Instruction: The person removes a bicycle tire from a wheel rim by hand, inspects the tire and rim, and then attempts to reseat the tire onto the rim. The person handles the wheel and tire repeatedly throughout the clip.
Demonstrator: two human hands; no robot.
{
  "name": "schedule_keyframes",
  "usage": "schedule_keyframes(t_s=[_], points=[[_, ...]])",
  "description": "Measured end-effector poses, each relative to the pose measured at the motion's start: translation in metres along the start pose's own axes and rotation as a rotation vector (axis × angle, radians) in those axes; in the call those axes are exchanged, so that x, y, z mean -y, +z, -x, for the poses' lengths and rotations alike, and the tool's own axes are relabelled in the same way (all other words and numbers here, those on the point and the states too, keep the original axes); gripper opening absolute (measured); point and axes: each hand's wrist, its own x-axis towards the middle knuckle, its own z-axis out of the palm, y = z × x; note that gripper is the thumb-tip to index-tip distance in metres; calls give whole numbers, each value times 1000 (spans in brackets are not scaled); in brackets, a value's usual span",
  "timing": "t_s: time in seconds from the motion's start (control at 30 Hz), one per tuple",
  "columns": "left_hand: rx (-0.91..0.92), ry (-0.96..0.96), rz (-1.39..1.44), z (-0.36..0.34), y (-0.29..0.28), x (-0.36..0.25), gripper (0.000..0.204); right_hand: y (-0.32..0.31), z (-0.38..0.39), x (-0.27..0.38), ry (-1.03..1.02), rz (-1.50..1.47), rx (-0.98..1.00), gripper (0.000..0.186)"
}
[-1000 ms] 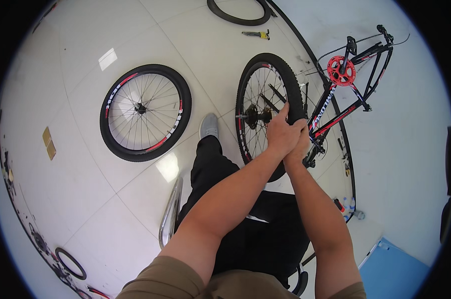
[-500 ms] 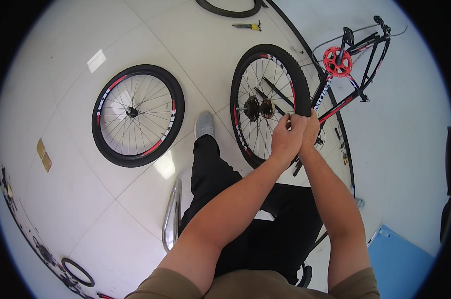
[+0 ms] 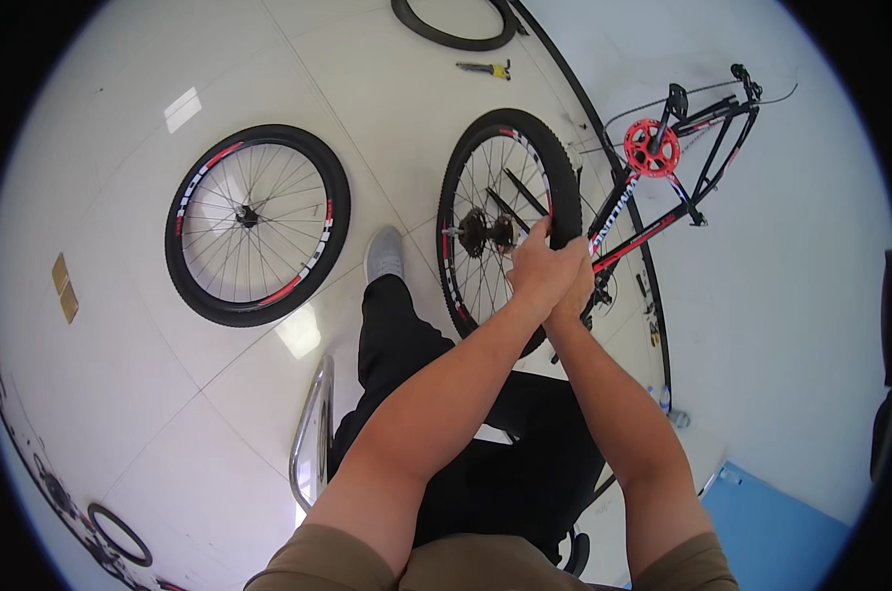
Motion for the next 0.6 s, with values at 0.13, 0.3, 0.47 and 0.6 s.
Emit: schedule_keyframes(t_s=[0.13, 0.3, 0.47, 0.6], points=[[-176, 162, -205, -1, -7, -7, 76, 14, 30, 45, -11, 33, -30, 36], [-156, 345, -203, -44, -20, -2, 75, 5, 53, 85, -34, 151, 84, 46], [8, 115, 63, -54, -34, -38, 52, -4, 46, 104, 7, -260, 405, 52], [13, 14, 143, -56, -48, -48, 50, -10, 34, 107, 28, -521, 728, 63]])
